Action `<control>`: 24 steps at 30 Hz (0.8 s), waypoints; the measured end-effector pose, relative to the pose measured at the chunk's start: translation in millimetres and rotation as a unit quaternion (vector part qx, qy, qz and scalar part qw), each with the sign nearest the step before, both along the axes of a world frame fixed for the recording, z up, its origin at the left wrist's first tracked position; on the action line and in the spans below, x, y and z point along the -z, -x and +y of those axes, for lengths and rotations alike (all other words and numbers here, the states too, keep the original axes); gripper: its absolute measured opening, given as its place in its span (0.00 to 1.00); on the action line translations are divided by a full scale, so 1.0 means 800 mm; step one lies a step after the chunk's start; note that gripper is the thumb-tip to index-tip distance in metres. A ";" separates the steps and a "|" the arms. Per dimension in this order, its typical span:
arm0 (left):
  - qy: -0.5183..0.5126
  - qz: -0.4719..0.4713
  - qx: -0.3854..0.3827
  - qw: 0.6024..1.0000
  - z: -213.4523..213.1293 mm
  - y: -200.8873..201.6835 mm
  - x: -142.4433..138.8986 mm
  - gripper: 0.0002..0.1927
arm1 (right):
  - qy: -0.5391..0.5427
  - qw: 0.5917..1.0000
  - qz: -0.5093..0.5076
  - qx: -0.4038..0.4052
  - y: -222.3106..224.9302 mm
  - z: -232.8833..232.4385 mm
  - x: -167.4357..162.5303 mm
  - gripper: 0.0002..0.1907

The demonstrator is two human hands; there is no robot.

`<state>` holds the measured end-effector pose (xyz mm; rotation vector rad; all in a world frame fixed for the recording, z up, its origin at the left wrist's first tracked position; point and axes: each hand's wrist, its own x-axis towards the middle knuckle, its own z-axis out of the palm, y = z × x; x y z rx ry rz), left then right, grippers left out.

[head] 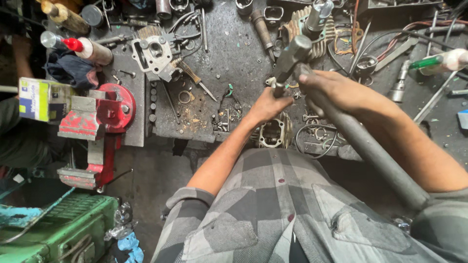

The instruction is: The person operates a lathe, adjusting the chuck and using a tool to machine a metal part, then carries the part to a workbench. They place a piston into an engine crankcase and repeatedly strike it with a hammer to seat it, steadying the part by hand.

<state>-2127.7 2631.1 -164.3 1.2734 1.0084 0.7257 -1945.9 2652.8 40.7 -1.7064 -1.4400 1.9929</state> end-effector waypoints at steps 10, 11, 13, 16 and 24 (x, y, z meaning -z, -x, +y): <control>-0.001 0.005 0.011 1.000 -0.001 0.006 -0.013 0.13 | -0.191 0.972 0.129 0.047 -0.028 0.000 -0.054 0.16; 0.007 0.009 0.016 1.000 -0.002 0.007 -0.014 0.14 | -0.229 0.960 0.151 0.055 -0.032 -0.001 -0.061 0.16; 0.004 0.023 0.013 1.000 -0.002 0.007 -0.015 0.14 | -0.278 0.938 0.191 0.079 -0.033 -0.001 -0.066 0.14; 0.000 0.021 0.018 1.000 -0.002 0.006 -0.014 0.16 | -0.306 0.932 0.178 0.078 -0.023 0.001 -0.059 0.13; 0.016 0.038 0.019 0.999 -0.001 0.004 -0.012 0.15 | 0.027 1.000 0.005 0.015 0.005 -0.005 -0.024 0.13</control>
